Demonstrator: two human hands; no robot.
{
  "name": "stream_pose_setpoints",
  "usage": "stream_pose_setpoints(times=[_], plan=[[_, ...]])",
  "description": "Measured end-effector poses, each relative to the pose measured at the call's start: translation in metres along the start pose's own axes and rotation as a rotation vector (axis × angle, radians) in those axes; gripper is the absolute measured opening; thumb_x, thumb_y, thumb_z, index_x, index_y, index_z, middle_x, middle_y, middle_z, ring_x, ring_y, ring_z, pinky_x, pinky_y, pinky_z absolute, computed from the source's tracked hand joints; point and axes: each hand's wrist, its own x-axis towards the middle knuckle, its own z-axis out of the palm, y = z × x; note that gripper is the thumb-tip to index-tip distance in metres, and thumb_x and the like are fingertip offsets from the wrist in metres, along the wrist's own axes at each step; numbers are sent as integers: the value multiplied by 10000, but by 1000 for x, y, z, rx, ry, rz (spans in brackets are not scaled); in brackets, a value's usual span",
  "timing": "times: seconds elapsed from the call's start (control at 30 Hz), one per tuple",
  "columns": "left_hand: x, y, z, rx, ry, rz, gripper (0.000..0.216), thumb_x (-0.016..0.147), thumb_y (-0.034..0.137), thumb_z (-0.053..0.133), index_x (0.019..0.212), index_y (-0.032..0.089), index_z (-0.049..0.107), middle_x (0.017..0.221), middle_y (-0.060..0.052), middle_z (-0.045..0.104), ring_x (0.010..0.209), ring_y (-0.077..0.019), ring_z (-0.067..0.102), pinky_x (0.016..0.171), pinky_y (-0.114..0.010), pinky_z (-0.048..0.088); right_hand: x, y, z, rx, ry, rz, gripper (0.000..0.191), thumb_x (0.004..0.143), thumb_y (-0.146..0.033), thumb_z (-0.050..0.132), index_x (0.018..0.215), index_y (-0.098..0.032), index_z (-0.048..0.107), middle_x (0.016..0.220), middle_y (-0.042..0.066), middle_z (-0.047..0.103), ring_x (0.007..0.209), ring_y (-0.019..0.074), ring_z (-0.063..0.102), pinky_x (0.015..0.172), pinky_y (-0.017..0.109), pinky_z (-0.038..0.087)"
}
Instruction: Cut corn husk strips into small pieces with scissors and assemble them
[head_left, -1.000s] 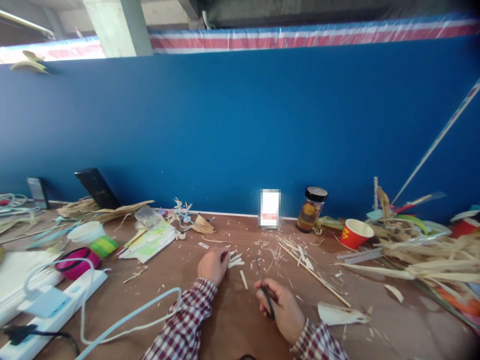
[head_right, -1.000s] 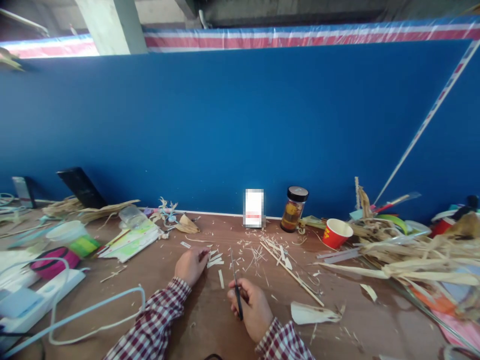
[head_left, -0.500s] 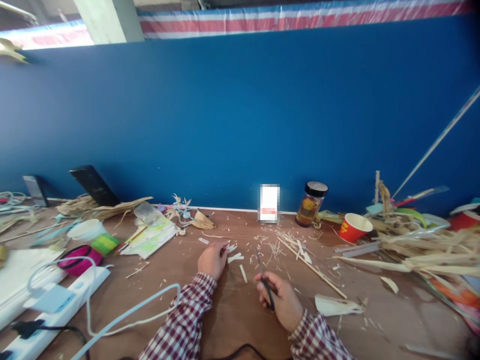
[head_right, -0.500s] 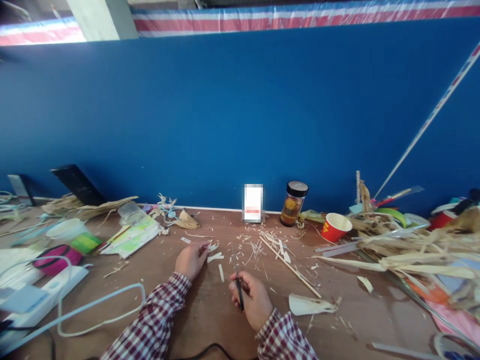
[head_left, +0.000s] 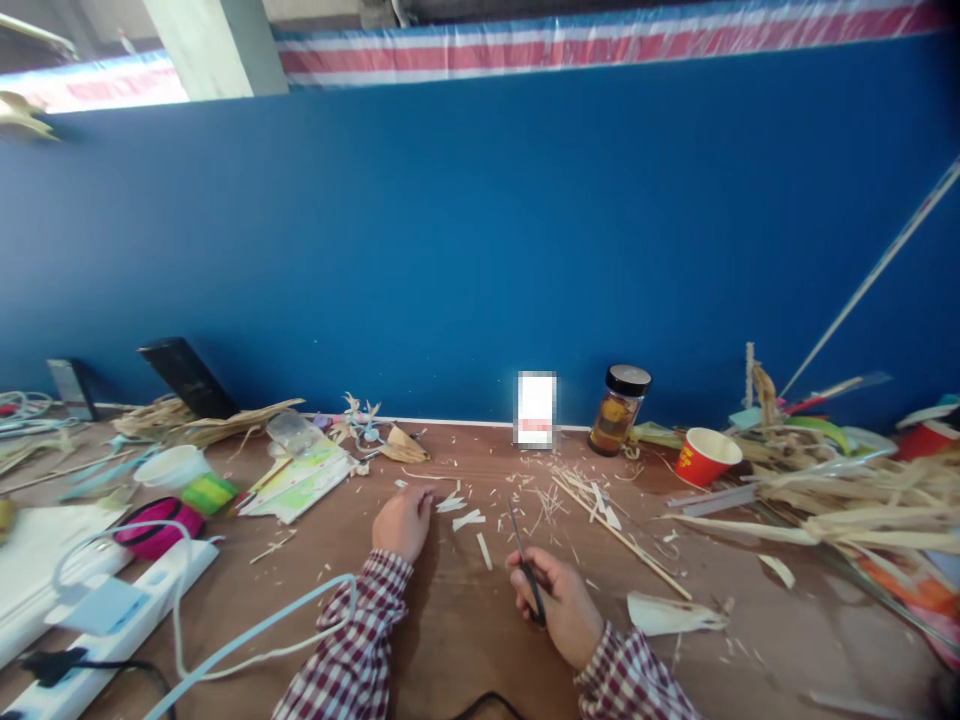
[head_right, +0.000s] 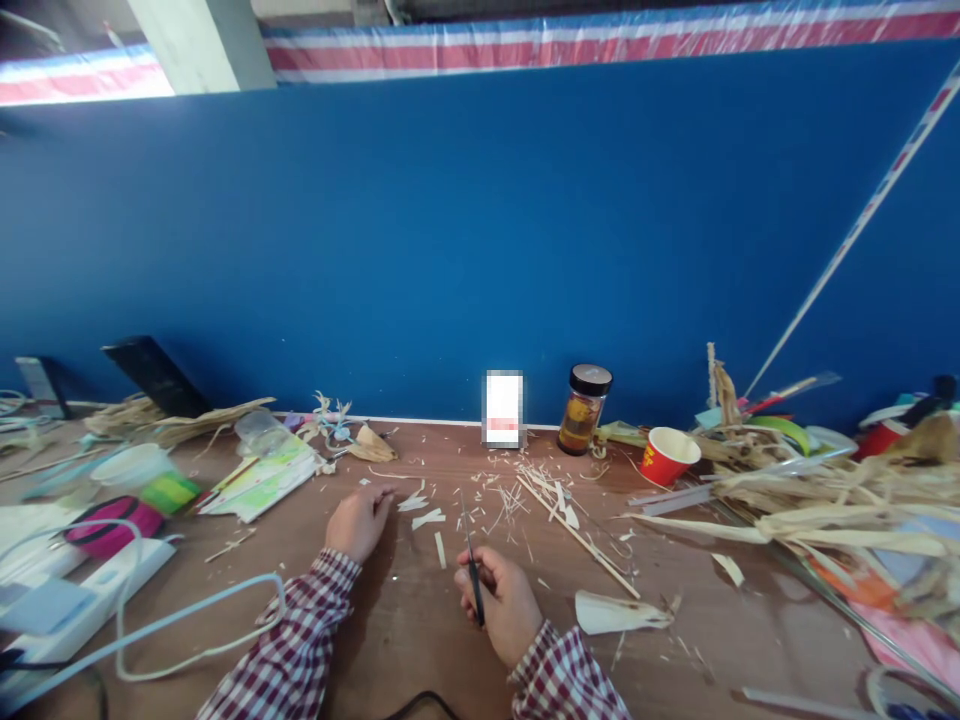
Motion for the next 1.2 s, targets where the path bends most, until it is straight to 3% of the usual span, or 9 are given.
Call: stream_pose_setpoints(times=[0.13, 0.27, 0.47, 0.63, 0.9, 1.2], plan=[[-1, 2, 0, 18, -29, 48, 281, 788, 387, 473, 947, 237, 649, 951, -39, 654, 861, -173, 579, 738, -234, 406, 1, 0, 0, 6, -5, -10, 289, 784, -413, 519, 924, -161, 519, 559, -37, 519, 482, 84, 475, 460, 184, 368], [-3, 13, 5, 76, -91, 130, 256, 788, 387, 477, 931, 276, 658, 958, -30, 626, 883, -164, 563, 758, -227, 396, 2, -1, 0, 15, -9, 13, 300, 778, -412, 523, 934, -156, 515, 557, -39, 516, 469, 79, 462, 443, 178, 351], [-8, 19, 7, 98, -80, 111, 289, 831, 357, 400, 898, 260, 663, 942, -48, 616, 910, -169, 545, 781, -241, 387, 2, 0, 0, 6, -10, 19, 316, 768, -427, 526, 925, -152, 520, 561, -33, 521, 464, 75, 459, 428, 170, 329], [-4, 16, 7, 83, -103, 58, 243, 798, 330, 463, 955, 271, 639, 963, -43, 622, 903, -164, 557, 774, -238, 393, 2, -3, 2, 7, -13, 5, 314, 760, -430, 529, 906, -152, 520, 543, -41, 506, 463, 77, 453, 435, 175, 342], [13, 13, 10, 35, -208, 27, 133, 736, 256, 534, 700, 208, 653, 749, -36, 645, 732, -158, 584, 629, -231, 392, 1, -5, 2, -18, -7, -15, 287, 757, -398, 533, 896, -148, 526, 547, -39, 510, 475, 85, 469, 454, 189, 374], [6, 14, 15, -32, -114, 74, 145, 780, 228, 469, 788, 171, 603, 792, -46, 638, 739, -148, 572, 676, -231, 377, 1, -5, 3, -14, -6, -15, 274, 751, -392, 535, 883, -153, 537, 539, -46, 511, 450, 72, 457, 432, 170, 363]])
